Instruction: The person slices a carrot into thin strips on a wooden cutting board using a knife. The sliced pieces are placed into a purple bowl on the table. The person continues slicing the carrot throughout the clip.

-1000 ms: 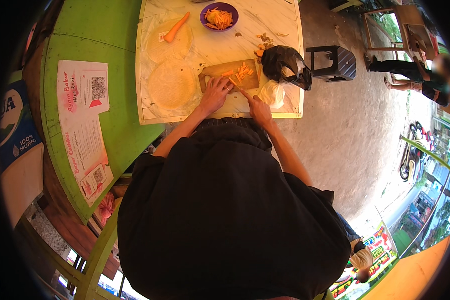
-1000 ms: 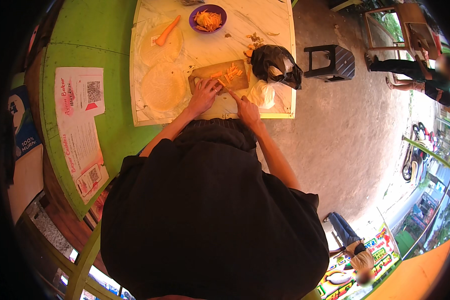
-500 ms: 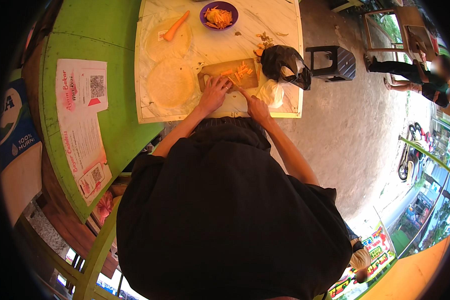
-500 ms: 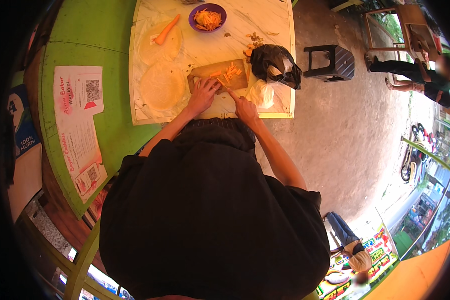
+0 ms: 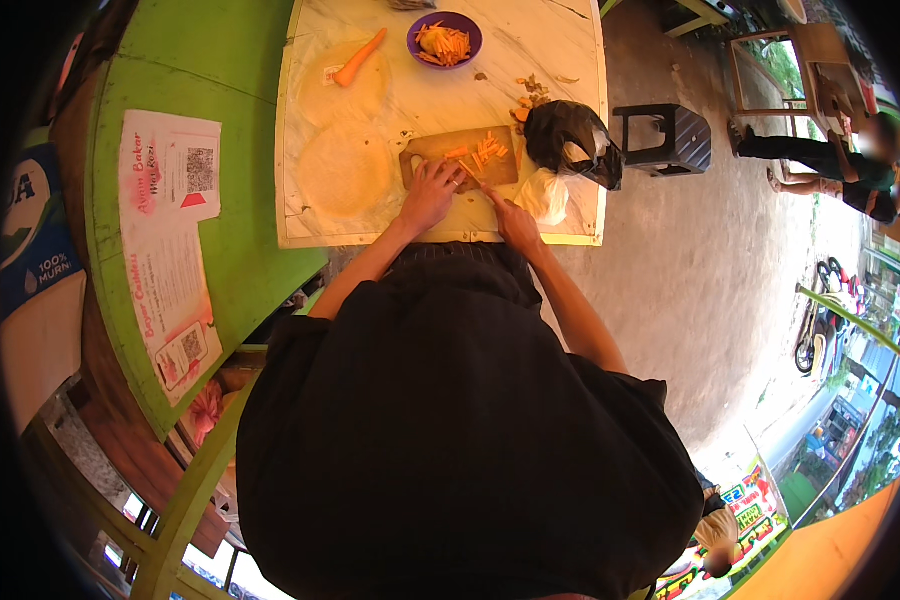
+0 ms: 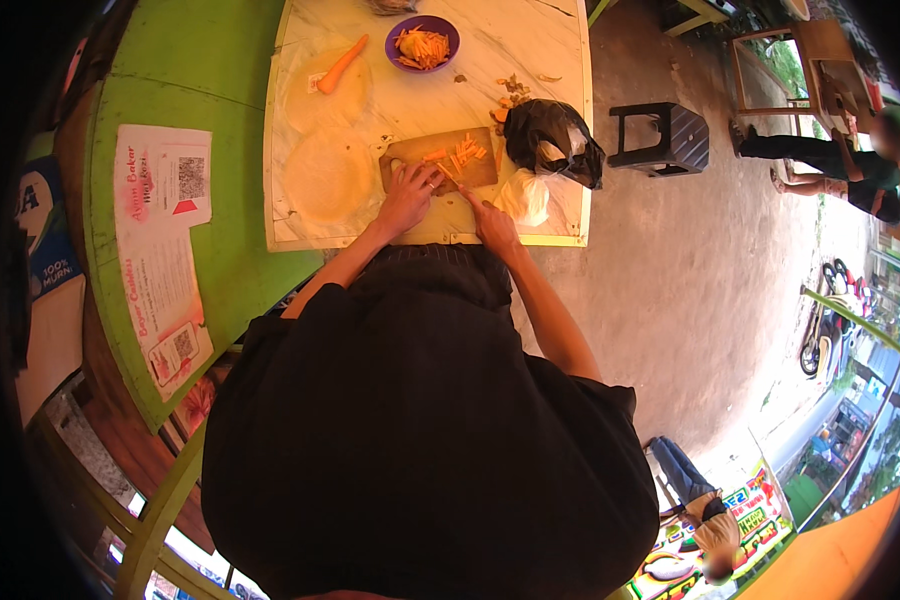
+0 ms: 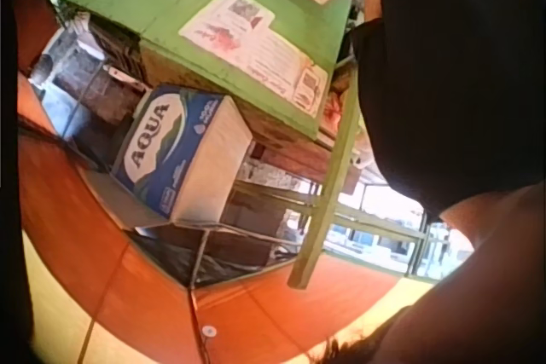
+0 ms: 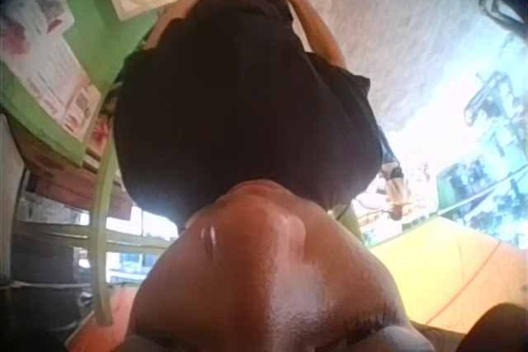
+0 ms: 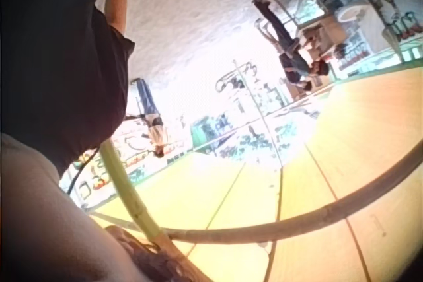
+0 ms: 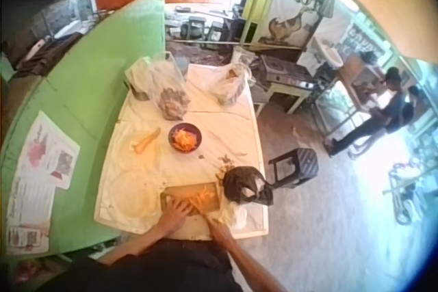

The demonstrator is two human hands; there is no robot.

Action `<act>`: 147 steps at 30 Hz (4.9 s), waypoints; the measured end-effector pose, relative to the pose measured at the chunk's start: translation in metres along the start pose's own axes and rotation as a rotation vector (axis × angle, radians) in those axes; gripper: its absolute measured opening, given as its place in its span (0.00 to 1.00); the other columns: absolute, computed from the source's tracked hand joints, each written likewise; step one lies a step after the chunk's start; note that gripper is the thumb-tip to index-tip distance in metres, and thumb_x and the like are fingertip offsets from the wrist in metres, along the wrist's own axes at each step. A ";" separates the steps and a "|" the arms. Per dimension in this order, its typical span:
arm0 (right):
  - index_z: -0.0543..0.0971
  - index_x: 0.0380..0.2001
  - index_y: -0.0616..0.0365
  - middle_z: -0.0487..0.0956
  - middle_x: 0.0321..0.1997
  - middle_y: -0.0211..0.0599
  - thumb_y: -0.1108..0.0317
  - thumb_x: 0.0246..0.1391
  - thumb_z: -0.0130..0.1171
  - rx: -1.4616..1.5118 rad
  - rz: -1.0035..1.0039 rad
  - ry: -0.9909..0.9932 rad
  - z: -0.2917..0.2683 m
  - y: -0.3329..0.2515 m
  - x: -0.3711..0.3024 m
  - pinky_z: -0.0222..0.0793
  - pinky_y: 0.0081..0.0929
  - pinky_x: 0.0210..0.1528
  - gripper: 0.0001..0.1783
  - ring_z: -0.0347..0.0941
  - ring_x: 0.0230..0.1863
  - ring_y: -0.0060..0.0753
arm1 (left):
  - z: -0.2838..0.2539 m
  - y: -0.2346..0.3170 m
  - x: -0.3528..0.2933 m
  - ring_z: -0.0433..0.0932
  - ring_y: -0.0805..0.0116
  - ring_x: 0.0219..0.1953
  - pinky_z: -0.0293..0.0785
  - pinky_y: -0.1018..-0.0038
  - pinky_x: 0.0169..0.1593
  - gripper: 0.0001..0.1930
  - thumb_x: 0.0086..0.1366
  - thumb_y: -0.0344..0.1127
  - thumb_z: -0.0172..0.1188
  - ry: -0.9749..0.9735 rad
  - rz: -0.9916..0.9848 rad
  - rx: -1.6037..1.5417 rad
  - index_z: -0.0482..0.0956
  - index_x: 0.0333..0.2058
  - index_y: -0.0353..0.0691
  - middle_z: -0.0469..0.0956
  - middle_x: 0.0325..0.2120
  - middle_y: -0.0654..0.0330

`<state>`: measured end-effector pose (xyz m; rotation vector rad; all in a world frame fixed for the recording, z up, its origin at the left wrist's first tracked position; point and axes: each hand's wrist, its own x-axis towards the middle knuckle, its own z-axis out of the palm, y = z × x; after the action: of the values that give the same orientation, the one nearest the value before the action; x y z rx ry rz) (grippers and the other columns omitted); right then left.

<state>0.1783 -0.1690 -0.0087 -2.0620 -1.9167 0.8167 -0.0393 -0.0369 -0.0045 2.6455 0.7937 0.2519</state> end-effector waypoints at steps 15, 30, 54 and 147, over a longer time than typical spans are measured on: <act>0.66 0.73 0.40 0.81 0.29 0.65 0.70 0.67 0.52 0.216 0.080 0.021 -0.043 -0.030 -0.006 0.74 0.59 0.37 0.32 0.80 0.33 0.68 | 0.001 -0.002 0.000 0.60 0.47 0.73 0.49 0.44 0.75 0.28 0.64 0.27 0.59 0.002 -0.004 -0.030 0.73 0.65 0.36 0.68 0.67 0.51; 0.63 0.76 0.37 0.83 0.32 0.64 0.71 0.66 0.51 0.083 0.015 0.061 -0.025 -0.023 -0.009 0.76 0.58 0.34 0.36 0.81 0.32 0.67 | 0.001 -0.002 0.000 0.60 0.47 0.72 0.50 0.45 0.75 0.27 0.65 0.27 0.58 0.017 0.005 -0.048 0.74 0.64 0.31 0.69 0.65 0.49; 0.64 0.74 0.38 0.82 0.34 0.66 0.71 0.68 0.49 0.312 0.013 0.061 0.002 -0.005 -0.003 0.74 0.61 0.39 0.32 0.80 0.36 0.71 | 0.002 -0.002 -0.003 0.60 0.48 0.73 0.49 0.44 0.75 0.31 0.65 0.29 0.58 0.038 -0.009 -0.024 0.70 0.67 0.33 0.70 0.66 0.50; 0.63 0.75 0.51 0.79 0.34 0.72 0.75 0.67 0.47 0.406 0.072 0.038 -0.009 -0.058 -0.006 0.69 0.59 0.42 0.33 0.77 0.38 0.74 | 0.004 -0.019 0.043 0.89 0.65 0.29 0.82 0.73 0.29 0.03 0.69 0.24 0.64 0.109 -0.907 -1.028 0.78 0.37 0.31 0.86 0.28 0.50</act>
<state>0.1337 -0.1657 0.0299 -1.8876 -1.5106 1.0710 -0.0122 0.0010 -0.0130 1.1900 1.3322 0.3998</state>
